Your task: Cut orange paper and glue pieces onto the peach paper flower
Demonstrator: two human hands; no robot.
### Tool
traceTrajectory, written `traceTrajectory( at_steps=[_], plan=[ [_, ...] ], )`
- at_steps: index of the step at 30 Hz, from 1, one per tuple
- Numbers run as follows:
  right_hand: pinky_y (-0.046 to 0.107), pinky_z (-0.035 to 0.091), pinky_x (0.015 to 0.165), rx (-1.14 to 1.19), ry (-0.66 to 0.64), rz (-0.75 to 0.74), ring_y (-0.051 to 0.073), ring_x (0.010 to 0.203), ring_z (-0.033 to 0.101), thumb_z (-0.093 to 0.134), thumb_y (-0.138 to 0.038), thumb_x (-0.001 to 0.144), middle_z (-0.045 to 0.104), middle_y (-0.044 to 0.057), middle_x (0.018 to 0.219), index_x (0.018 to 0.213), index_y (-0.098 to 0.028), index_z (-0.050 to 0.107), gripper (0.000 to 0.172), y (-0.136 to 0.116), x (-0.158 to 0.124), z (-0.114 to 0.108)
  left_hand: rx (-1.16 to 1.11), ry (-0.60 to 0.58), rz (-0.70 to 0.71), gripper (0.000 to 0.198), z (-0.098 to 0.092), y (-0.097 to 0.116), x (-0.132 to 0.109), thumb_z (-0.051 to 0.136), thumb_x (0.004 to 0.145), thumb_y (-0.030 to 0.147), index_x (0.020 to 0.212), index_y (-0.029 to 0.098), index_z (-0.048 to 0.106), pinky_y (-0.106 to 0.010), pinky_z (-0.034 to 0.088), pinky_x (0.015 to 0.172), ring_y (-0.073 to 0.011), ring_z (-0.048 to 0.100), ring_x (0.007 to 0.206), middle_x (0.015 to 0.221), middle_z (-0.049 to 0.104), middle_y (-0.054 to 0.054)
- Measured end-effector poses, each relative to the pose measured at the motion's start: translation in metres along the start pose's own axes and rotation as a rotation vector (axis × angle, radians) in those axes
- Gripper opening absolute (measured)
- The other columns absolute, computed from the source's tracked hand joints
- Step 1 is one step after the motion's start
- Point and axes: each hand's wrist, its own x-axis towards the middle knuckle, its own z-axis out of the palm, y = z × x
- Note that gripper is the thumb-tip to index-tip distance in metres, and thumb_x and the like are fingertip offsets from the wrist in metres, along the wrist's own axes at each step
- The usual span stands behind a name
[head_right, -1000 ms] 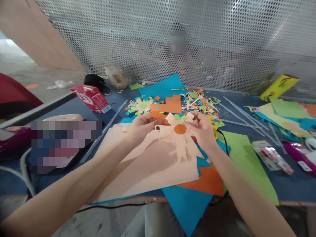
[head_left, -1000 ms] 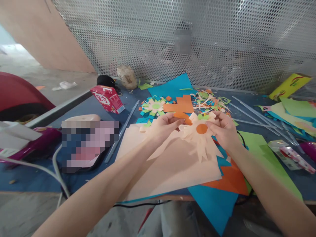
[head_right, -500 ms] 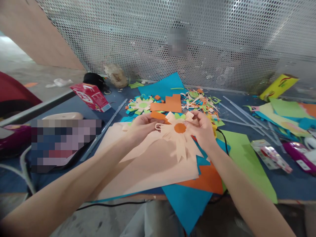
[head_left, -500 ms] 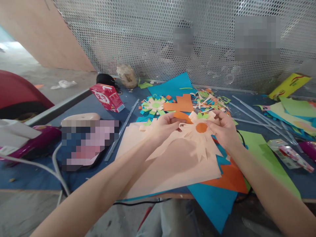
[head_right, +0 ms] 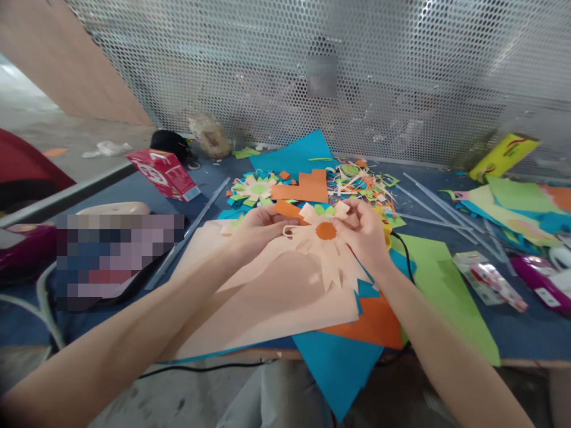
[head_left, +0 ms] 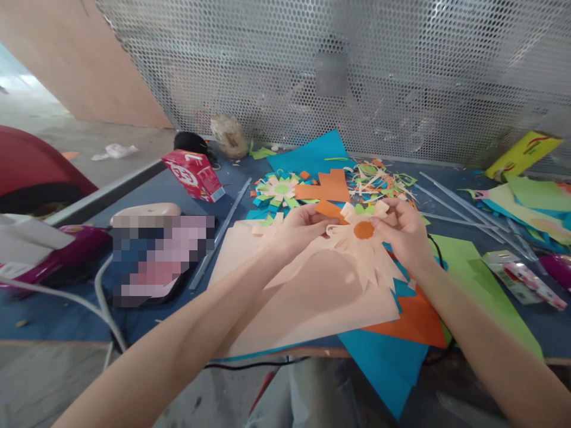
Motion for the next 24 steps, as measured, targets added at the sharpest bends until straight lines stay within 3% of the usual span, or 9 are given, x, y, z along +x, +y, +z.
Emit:
traceTrajectory(
  at_steps=[12,18,24],
  plan=[
    [0.03,0.048,0.064,-0.196,0.037,-0.108,0.013,0.067,0.056,0.061,-0.021,0.066,0.057,-0.002,0.073,0.084,-0.022,0.051,0.021,-0.008,-0.0053,0.0021,-0.06,-0.019,-0.035,0.019,-0.0002,-0.0018,-0.0008,0.066,0.063,0.024,0.08,0.014,0.065,-0.021,0.045,0.058,-0.0081,0.056,0.062,0.079,0.068,-0.003],
    [0.03,0.047,0.062,-0.276,0.076,-0.164,0.013,0.066,0.055,0.062,-0.021,0.064,0.057,-0.001,0.074,0.086,-0.021,0.053,0.023,-0.0071,-0.0065,0.0028,-0.2,-0.068,-0.043,0.023,-0.0032,-0.0036,-0.0014,0.066,0.065,0.033,0.078,0.014,0.064,-0.023,0.045,0.058,-0.0097,0.056,0.063,0.082,0.067,-0.006],
    [0.029,0.047,0.061,-0.279,0.074,-0.171,0.013,0.065,0.054,0.061,-0.021,0.064,0.056,-0.001,0.074,0.085,-0.022,0.053,0.023,-0.0063,-0.0081,0.0026,-0.12,-0.039,-0.036,0.027,-0.0015,-0.0029,-0.0027,0.068,0.063,0.036,0.08,0.015,0.063,-0.023,0.044,0.059,-0.0102,0.055,0.067,0.082,0.065,-0.004]
  ],
)
